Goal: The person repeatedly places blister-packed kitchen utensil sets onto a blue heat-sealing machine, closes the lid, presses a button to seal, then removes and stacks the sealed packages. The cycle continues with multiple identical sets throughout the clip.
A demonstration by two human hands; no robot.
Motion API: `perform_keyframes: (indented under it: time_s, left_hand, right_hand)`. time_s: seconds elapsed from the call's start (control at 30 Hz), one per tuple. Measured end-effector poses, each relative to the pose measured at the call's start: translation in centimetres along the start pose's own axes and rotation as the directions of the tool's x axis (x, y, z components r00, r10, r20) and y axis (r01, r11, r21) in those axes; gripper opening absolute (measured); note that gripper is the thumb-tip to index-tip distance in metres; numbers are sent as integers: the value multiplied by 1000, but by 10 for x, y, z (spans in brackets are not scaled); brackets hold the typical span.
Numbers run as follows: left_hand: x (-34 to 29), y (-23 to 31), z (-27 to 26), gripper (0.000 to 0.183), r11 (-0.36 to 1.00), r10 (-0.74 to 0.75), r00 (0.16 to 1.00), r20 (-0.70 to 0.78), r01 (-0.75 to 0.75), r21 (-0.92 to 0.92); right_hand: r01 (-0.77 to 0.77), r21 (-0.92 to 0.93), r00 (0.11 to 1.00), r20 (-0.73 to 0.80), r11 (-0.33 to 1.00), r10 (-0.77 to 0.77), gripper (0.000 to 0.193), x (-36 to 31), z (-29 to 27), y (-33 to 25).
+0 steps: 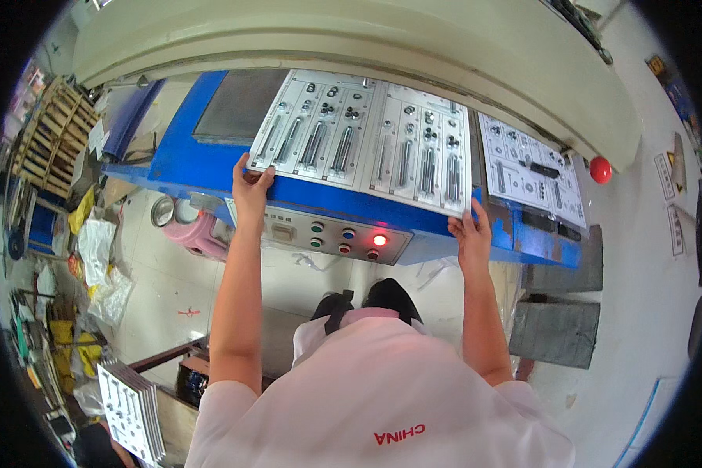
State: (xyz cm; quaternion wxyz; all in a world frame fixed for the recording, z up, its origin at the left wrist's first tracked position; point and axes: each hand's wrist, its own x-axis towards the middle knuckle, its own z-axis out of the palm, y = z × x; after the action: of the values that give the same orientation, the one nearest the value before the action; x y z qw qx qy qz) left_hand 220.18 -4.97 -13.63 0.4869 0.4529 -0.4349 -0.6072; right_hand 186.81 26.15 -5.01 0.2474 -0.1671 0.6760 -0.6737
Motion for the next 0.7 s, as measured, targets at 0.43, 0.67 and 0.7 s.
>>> perform_keyframes:
  time_s: [0.43,0.67,0.7]
  left_hand:
    - [-2,-7,-4,70,997,-20,1000,3,20,75]
    - [-42,9,28,50,551,633,773,-36,-417,723]
    - [-59,8,42,33,492,679,723,130,-580,649]
  right_hand:
    - [80,-265,994,-49,961,-96,46,2,9,16]
    - [90,-341,993,-46,936,-112,47,-4,12,10]
    - [86,-344,993,-43,935,-107,47,-4,13,9]
